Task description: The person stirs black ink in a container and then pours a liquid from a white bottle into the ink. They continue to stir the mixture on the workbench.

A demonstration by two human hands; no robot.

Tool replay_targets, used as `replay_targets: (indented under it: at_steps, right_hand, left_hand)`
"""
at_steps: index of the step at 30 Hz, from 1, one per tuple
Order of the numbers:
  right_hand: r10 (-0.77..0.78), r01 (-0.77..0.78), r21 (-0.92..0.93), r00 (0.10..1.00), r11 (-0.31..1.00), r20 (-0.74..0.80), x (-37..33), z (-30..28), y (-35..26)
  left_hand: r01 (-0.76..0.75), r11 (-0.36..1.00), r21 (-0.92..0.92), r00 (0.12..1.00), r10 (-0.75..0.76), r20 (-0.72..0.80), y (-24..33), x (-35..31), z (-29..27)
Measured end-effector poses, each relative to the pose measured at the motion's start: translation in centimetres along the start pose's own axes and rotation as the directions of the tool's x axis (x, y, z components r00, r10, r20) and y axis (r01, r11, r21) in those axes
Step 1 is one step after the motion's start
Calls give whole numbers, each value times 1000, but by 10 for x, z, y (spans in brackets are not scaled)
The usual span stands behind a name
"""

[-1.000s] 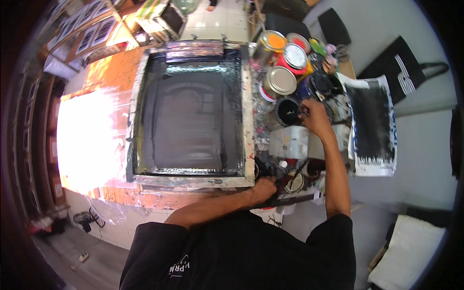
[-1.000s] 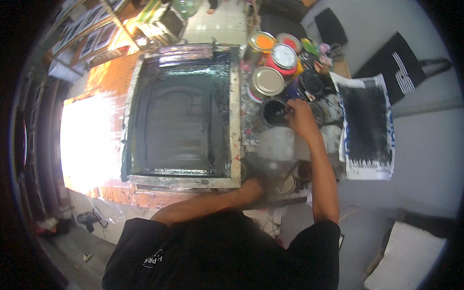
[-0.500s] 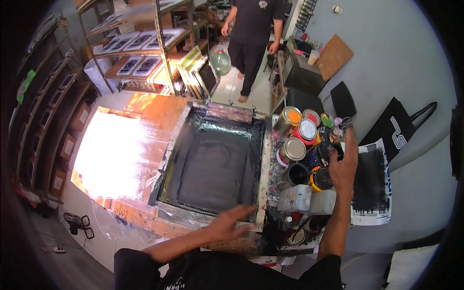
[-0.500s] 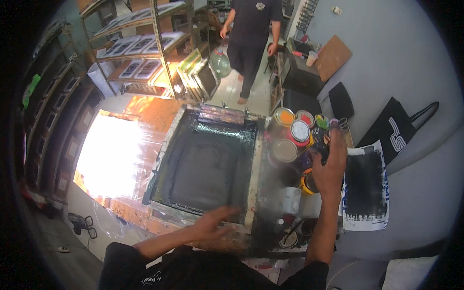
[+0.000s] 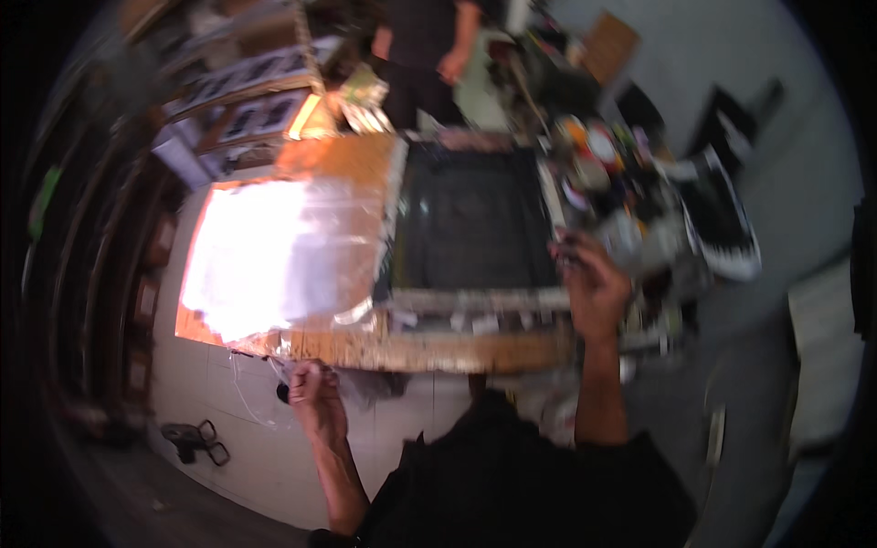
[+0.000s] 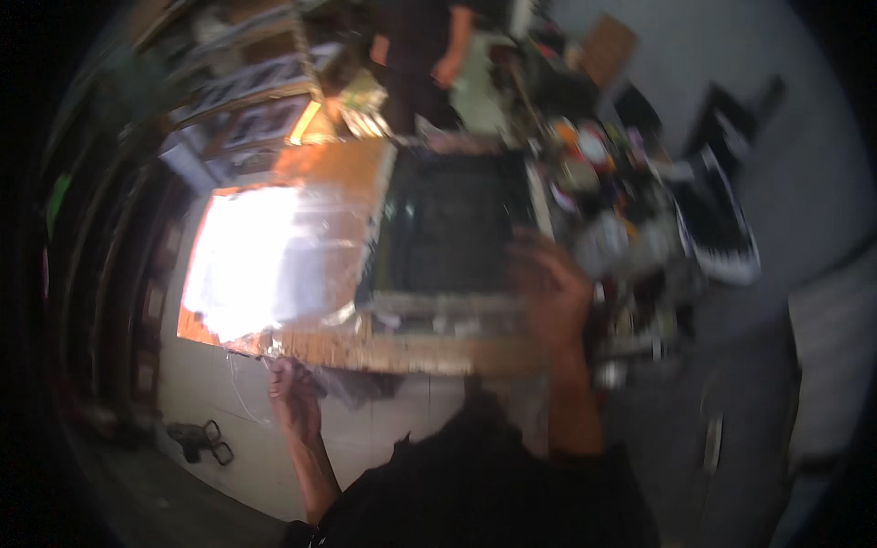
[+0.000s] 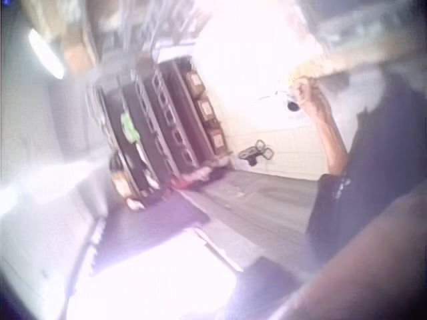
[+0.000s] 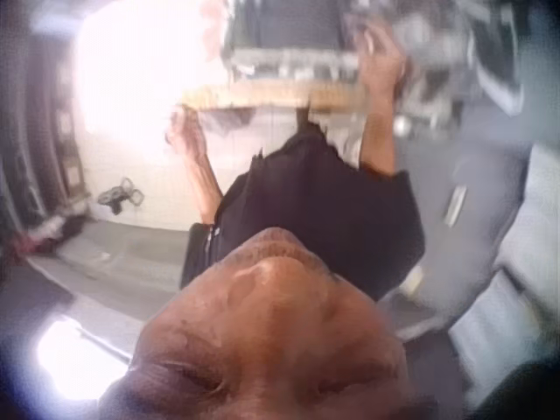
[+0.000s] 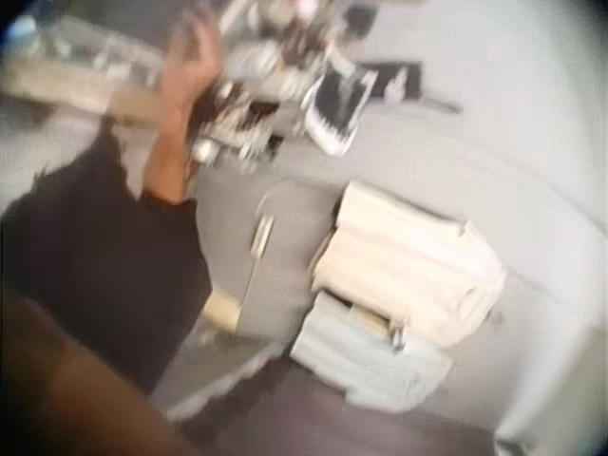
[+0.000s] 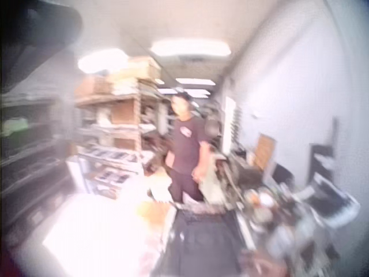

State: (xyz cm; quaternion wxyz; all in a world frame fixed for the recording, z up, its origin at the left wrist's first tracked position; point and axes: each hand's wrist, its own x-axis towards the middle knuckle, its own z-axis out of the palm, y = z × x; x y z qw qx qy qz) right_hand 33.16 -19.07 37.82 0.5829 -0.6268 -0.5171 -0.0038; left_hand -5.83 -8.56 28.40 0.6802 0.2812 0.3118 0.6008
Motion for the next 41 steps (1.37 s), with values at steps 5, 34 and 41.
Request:
replay_targets:
  at_steps: [5, 34, 41]
  right_hand:
    - [497, -562, 14, 720, 827, -485, -133, -71, 106]
    - [513, -692, 157, 650, 705, 560, -52, -42, 70]
    - [-151, -922, 188, 251, -338, 956, -110, 290, -64]
  left_hand:
    - [-18, 978, 210, 970, 68, -234, 59, -45, -134]
    - [294, 954, -53, 826, -282, -489, -24, -56, -38]
    - [195, 980, -48, 786, -185, -590, 37, -77, -176]
